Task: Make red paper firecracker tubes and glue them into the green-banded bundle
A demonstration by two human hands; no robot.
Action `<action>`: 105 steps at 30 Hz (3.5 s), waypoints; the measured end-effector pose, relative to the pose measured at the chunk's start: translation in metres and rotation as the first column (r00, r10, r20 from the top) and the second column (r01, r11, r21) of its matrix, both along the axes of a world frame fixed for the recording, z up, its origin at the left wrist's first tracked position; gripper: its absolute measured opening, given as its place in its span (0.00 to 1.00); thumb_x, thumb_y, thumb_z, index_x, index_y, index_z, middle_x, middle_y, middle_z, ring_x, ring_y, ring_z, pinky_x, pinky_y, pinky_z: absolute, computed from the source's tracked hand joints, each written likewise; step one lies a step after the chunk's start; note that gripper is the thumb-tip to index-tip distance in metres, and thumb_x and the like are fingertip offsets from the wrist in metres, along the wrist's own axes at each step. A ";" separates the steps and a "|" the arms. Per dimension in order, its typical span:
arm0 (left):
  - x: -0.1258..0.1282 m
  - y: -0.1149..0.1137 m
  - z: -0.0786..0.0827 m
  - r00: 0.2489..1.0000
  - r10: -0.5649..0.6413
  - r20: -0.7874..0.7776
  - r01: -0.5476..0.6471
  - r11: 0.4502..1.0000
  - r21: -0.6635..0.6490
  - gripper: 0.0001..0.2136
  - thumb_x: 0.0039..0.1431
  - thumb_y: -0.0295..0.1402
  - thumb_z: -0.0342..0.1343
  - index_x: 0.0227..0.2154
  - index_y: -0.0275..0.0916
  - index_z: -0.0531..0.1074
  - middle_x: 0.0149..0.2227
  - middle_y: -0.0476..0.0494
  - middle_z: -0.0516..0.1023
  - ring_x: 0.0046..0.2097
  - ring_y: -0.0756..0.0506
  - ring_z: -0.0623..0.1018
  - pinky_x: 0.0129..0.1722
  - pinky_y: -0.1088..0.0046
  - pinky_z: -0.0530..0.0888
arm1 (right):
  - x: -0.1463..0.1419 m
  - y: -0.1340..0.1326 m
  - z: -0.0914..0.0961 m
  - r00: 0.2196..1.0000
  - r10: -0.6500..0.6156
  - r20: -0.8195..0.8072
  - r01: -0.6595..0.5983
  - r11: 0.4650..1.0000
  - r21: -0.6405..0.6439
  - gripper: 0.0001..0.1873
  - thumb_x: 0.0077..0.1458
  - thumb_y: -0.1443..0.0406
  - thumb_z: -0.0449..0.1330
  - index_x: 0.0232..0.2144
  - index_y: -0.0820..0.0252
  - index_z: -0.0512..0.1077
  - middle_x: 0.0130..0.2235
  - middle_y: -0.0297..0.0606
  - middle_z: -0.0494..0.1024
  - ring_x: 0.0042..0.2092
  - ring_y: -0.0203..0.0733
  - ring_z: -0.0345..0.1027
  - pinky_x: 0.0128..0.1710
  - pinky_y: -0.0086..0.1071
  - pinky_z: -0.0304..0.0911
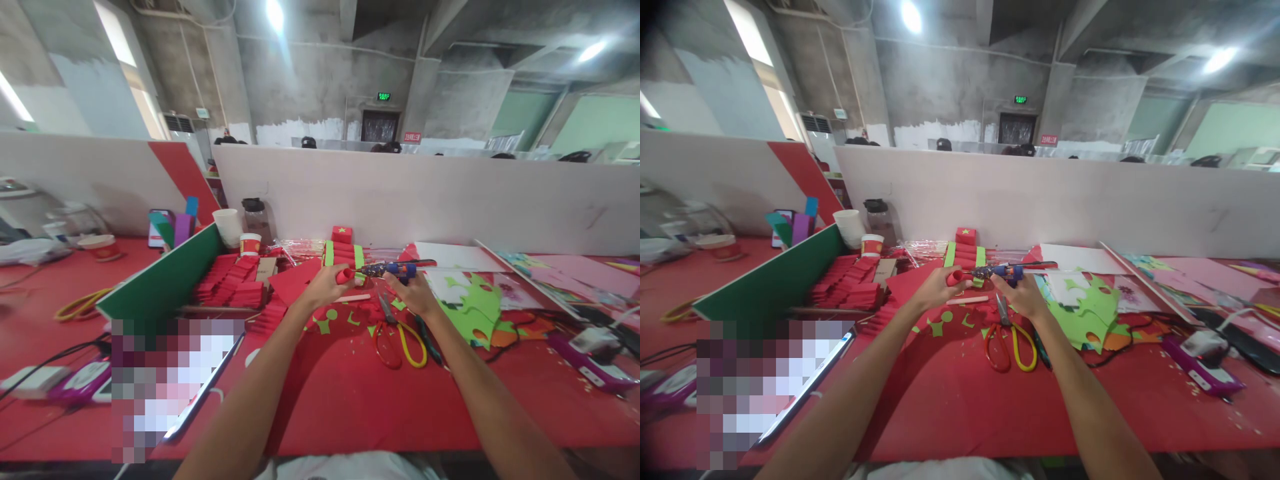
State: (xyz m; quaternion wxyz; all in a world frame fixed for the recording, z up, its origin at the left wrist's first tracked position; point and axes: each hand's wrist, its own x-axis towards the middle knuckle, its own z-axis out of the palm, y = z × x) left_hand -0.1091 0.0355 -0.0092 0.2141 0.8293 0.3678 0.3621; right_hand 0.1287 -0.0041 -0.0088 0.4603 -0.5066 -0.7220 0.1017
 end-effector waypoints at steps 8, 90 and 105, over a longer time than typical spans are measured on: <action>0.001 0.000 -0.001 1.000 -0.008 -0.006 0.008 1.000 0.010 0.21 0.57 0.51 0.54 0.23 0.38 0.62 0.22 0.55 0.61 0.26 0.53 0.61 0.26 0.77 0.58 | 0.000 0.000 0.000 1.000 -0.015 0.023 0.015 1.000 0.009 0.22 0.57 0.49 0.56 0.21 0.58 0.71 0.19 0.32 0.70 0.25 0.39 0.63 0.28 0.31 0.57; -0.003 0.006 -0.005 0.992 0.080 -0.095 -0.074 0.995 0.066 0.16 0.59 0.47 0.54 0.26 0.38 0.66 0.22 0.53 0.68 0.24 0.52 0.63 0.26 0.76 0.57 | -0.001 -0.004 0.007 0.997 0.035 0.070 -0.034 0.999 -0.018 0.20 0.57 0.51 0.57 0.22 0.57 0.73 0.20 0.34 0.74 0.26 0.41 0.68 0.30 0.32 0.61; -0.003 0.005 -0.003 0.991 0.084 -0.102 -0.078 0.995 0.060 0.15 0.59 0.45 0.54 0.26 0.38 0.67 0.22 0.52 0.68 0.25 0.51 0.64 0.26 0.76 0.58 | 0.004 -0.006 0.005 0.997 0.078 -0.025 -0.080 0.993 -0.085 0.20 0.58 0.49 0.57 0.27 0.59 0.74 0.22 0.33 0.72 0.28 0.41 0.66 0.30 0.32 0.61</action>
